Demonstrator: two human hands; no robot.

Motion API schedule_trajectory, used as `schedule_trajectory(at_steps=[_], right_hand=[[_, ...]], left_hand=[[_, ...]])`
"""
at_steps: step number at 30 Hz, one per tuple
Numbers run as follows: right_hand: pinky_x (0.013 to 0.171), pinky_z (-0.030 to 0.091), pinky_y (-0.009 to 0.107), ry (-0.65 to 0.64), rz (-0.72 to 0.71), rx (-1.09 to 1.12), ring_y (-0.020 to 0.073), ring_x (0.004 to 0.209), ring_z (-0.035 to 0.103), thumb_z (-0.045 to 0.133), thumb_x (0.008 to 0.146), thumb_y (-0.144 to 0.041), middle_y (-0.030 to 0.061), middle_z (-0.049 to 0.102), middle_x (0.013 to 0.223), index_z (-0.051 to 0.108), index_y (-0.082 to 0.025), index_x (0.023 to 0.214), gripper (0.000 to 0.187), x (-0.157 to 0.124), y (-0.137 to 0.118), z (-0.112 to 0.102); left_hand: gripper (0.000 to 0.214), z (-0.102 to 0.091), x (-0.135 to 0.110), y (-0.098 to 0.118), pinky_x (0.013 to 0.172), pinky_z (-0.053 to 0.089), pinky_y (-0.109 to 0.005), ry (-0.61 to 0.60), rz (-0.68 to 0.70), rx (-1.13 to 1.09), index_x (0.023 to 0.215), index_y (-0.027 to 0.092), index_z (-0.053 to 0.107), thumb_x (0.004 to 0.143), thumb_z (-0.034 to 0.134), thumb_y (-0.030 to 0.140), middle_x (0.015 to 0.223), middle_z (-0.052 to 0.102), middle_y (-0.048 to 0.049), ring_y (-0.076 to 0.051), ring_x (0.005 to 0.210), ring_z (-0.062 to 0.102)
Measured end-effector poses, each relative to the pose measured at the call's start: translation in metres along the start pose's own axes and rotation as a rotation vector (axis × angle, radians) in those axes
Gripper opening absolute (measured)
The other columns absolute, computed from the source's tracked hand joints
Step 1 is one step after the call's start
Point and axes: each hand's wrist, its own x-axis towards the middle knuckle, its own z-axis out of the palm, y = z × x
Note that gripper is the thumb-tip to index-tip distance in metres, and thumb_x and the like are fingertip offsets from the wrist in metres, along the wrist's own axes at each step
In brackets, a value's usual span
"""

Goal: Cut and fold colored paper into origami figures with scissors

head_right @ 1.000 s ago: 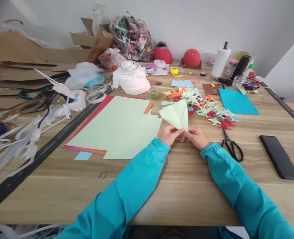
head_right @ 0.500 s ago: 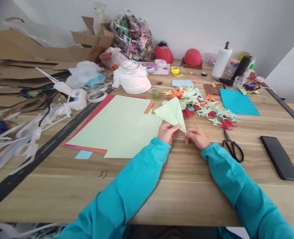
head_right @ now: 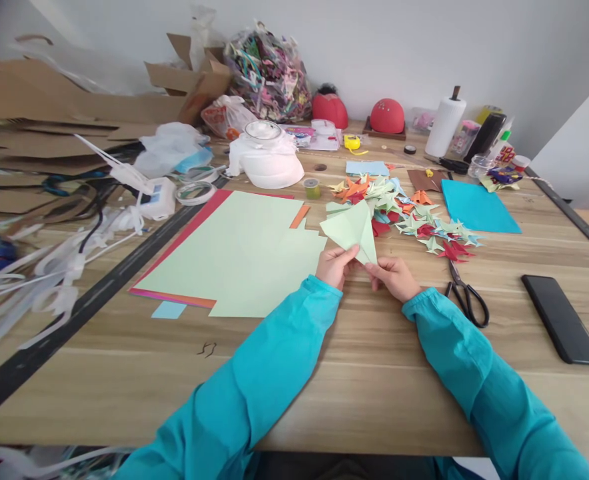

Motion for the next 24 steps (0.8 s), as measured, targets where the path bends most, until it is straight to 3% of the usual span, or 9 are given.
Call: schedule_trajectory(at_steps=[6, 12, 19, 24], right_hand=[[0.048, 0.033, 0.025, 0.021, 0.023, 0.049, 0.0097, 0.041, 0.048, 0.067, 0.069, -0.057, -0.0014, 0.055, 0.044, 0.058, -0.018, 0.050, 0.045, -0.002, 0.000, -0.002], [0.047, 0.032, 0.026, 0.025, 0.016, 0.078, 0.0100, 0.041, 0.047, 0.067, 0.071, -0.052, -0.0013, 0.055, 0.042, 0.058, -0.018, 0.049, 0.042, -0.002, 0.000, -0.003], [0.051, 0.037, 0.026, 0.021, 0.005, 0.060, 0.0102, 0.042, 0.048, 0.065, 0.071, -0.058, -0.0014, 0.056, 0.043, 0.058, -0.018, 0.051, 0.045, -0.001, 0.000, -0.002], [0.054, 0.039, 0.027, -0.041, -0.005, -0.060, 0.0116, 0.046, 0.050, 0.062, 0.071, -0.063, 0.0002, 0.059, 0.046, 0.060, -0.018, 0.054, 0.048, -0.002, -0.001, -0.001]], left_hand=[[0.033, -0.005, 0.005, 0.011, 0.046, 0.047, -0.025, 0.201, 0.116, -0.124, 0.050, 0.013, 0.065, 0.053, 0.081, 0.042, 0.049, 0.060, -0.0015, -0.013, 0.050, 0.058], [0.031, -0.006, 0.007, 0.016, 0.047, 0.049, -0.025, 0.227, 0.114, -0.220, 0.055, 0.011, 0.064, 0.052, 0.082, 0.037, 0.053, 0.062, -0.0025, -0.012, 0.049, 0.058], [0.040, -0.002, 0.002, 0.016, 0.046, 0.049, -0.026, 0.105, 0.033, -0.215, 0.064, 0.012, 0.066, 0.056, 0.078, 0.049, 0.060, 0.066, -0.0051, -0.016, 0.052, 0.062], [0.032, -0.001, -0.003, 0.010, 0.046, 0.047, -0.027, -0.030, 0.014, 0.052, 0.057, 0.014, 0.066, 0.049, 0.084, 0.039, 0.052, 0.063, -0.0015, -0.016, 0.049, 0.058]])
